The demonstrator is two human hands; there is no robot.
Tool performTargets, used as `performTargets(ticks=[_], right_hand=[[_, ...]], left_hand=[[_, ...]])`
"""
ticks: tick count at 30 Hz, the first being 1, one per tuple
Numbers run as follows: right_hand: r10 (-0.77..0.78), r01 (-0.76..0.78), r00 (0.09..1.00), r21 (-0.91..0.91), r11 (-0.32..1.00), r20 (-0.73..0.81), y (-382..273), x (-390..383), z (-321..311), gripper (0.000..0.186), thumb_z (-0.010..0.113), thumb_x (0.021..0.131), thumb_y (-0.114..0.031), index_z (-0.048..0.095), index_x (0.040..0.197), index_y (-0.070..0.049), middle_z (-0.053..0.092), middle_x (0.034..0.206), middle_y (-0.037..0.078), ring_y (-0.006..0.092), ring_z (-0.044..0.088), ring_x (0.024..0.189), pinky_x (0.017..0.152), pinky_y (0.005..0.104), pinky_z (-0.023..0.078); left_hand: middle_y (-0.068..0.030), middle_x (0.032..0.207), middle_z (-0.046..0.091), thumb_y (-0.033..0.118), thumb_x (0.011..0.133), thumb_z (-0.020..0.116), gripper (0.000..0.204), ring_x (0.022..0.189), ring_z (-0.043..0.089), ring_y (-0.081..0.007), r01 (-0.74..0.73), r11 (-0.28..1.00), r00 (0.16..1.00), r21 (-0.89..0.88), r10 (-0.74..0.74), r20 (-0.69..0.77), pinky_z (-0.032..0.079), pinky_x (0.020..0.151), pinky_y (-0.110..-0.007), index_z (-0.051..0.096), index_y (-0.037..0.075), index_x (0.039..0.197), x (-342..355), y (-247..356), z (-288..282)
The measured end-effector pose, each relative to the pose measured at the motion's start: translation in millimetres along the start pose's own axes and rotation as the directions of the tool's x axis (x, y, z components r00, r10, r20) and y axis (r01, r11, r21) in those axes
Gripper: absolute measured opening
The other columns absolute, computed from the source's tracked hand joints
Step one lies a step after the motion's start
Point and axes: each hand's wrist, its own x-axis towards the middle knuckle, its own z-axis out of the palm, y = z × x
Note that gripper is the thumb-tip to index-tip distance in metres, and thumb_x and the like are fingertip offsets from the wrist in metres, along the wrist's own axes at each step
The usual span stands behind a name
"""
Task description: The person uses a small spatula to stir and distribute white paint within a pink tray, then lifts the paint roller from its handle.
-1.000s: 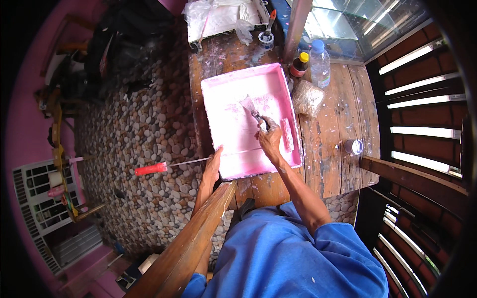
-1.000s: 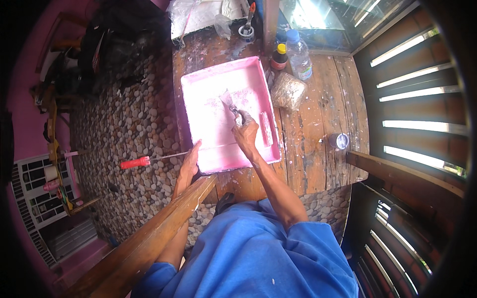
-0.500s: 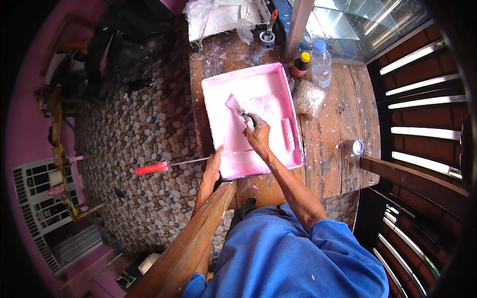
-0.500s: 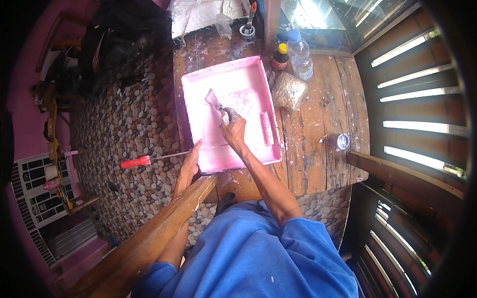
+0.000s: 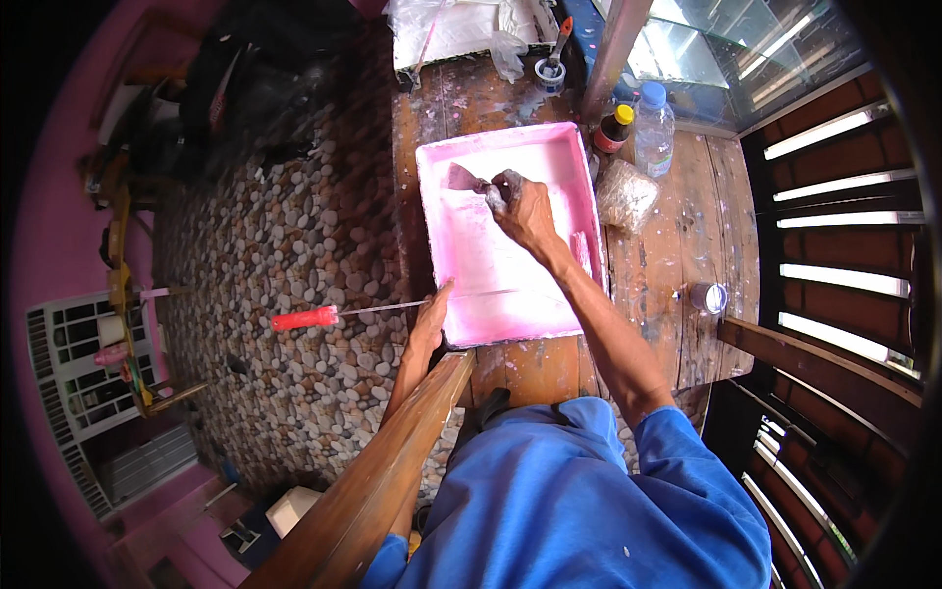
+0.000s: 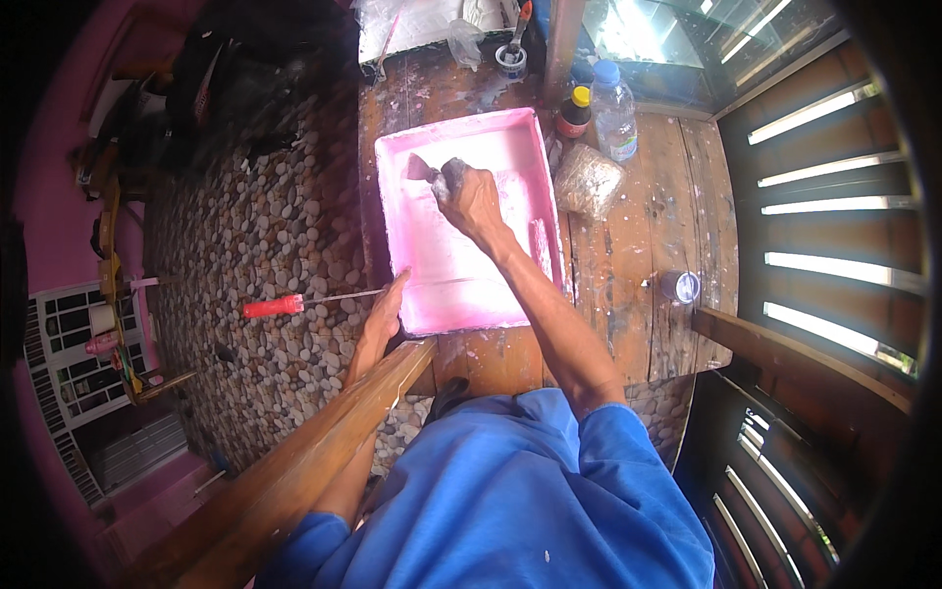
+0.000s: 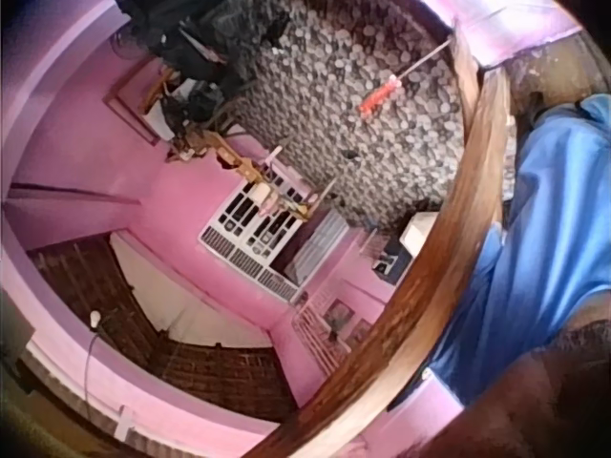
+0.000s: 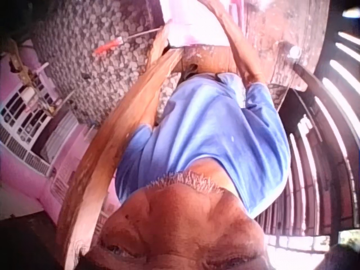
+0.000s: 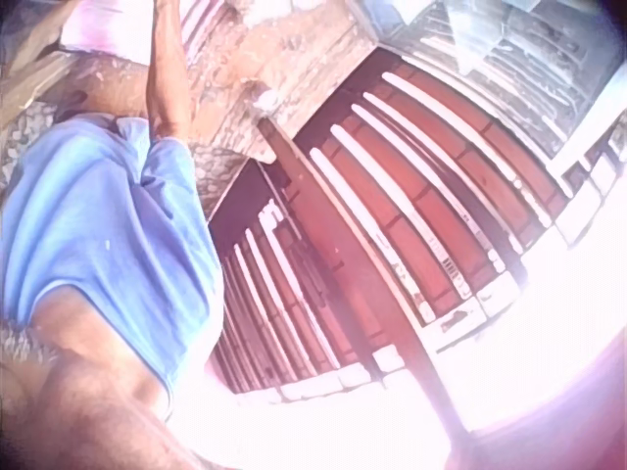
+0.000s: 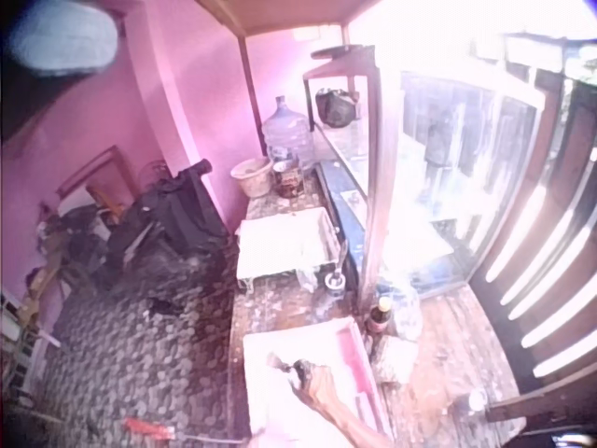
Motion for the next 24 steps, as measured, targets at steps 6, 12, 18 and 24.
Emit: performTargets(ticks=[6,12,18,24], right_hand=[[-0.147,0.153,0.98,-0.038,0.987,0.133,13.1,48.1,19.1,0.022,0.061,0.076,-0.02,0.059,0.074,0.002,0.06,0.067,0.024,0.0417,0.059,0.068,0.065,0.0471,0.048],[-0.426,0.416,0.904,-0.31,0.855,0.039,65.9,75.1,10.6,0.016,0.068,0.071,-0.015,0.061,0.074,0.0,0.058,0.065,0.019,0.0377,0.058,0.062,0.056,0.0435,0.046],[-0.31,0.335,0.941,-0.259,0.906,0.136,57.5,69.2,-39.3,0.013,0.063,0.071,-0.012,0.063,0.072,0.001,0.06,0.07,0.018,0.0331,0.058,0.06,0.058,0.0389,0.047],[-0.228,0.252,0.968,-0.37,0.894,0.109,66.4,55.2,-88.9,0.013,0.061,0.072,-0.01,0.061,0.074,0.003,0.061,0.071,0.021,0.034,0.06,0.062,0.061,0.0389,0.046]], left_hand=[[-0.0196,0.14,0.03,0.048,0.081,0.058,0.078,0.131,0.027,-0.0259,-0.019,1.0,0.999,0.005,0.019,0.027,0.023,0.106,-0.034,0.034,-0.004,0.133,-2.3,3.1,0.4],[-0.019,0.141,0.03,0.046,0.081,0.058,0.075,0.131,0.029,-0.0257,-0.046,0.999,0.998,0.008,0.046,0.045,0.024,0.106,-0.033,0.037,-0.004,0.132,-1.5,0.2,3.8],[-0.0153,0.139,0.035,0.043,0.084,0.056,0.067,0.13,0.03,-0.0225,-0.054,0.994,0.992,-0.093,0.065,0.11,0.025,0.105,-0.031,0.04,-0.002,0.131,3.1,-8.2,-9.1],[-0.0136,0.139,0.037,0.042,0.085,0.055,0.065,0.129,0.031,-0.0218,-0.063,0.997,0.993,-0.034,0.066,0.097,0.024,0.105,-0.03,0.041,-0.001,0.131,1.5,-1.4,-0.3]])
